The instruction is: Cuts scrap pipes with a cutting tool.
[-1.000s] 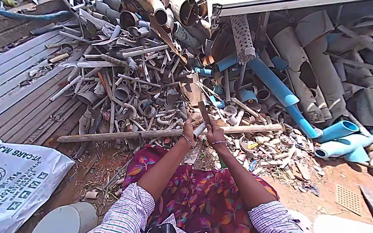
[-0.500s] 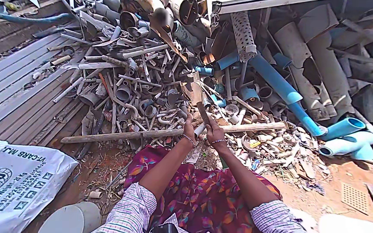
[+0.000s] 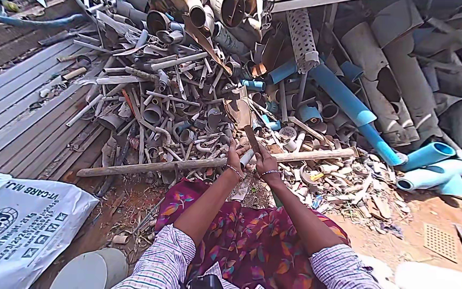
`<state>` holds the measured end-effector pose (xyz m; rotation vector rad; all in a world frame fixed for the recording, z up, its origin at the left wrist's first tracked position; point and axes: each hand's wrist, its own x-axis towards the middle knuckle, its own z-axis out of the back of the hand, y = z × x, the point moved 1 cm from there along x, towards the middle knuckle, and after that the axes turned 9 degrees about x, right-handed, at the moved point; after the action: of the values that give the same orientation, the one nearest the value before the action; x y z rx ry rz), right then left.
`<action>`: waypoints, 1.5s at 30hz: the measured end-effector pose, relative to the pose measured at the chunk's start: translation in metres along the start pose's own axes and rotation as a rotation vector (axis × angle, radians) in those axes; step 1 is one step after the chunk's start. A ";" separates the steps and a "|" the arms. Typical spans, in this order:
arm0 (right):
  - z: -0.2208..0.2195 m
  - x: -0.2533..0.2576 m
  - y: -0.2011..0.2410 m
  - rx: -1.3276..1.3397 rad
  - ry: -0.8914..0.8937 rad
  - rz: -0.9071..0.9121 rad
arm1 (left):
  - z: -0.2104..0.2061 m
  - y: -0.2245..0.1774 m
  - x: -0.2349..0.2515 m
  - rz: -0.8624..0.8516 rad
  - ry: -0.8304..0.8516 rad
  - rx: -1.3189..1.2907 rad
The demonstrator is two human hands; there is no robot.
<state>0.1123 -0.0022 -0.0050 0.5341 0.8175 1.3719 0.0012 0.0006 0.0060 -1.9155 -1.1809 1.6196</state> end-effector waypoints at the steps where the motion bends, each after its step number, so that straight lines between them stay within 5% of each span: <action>1: 0.002 0.004 -0.001 -0.009 0.000 -0.029 | -0.002 0.000 0.000 0.000 0.011 -0.009; 12: 0.000 -0.014 0.012 -0.003 -0.005 0.113 | -0.002 -0.002 0.001 -0.026 -0.023 -0.004; 16: 0.003 -0.001 0.002 -0.026 0.021 -0.036 | -0.005 0.005 0.001 0.018 -0.004 0.012; 36: 0.004 -0.001 0.002 0.001 0.015 0.065 | -0.003 -0.003 0.002 -0.017 -0.011 -0.002; 45: 0.006 0.003 -0.001 -0.022 0.080 -0.035 | -0.001 0.002 0.000 -0.004 -0.025 0.031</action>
<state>0.1170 0.0016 -0.0025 0.4480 0.8714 1.3758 0.0031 -0.0003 0.0046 -1.8782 -1.1612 1.6548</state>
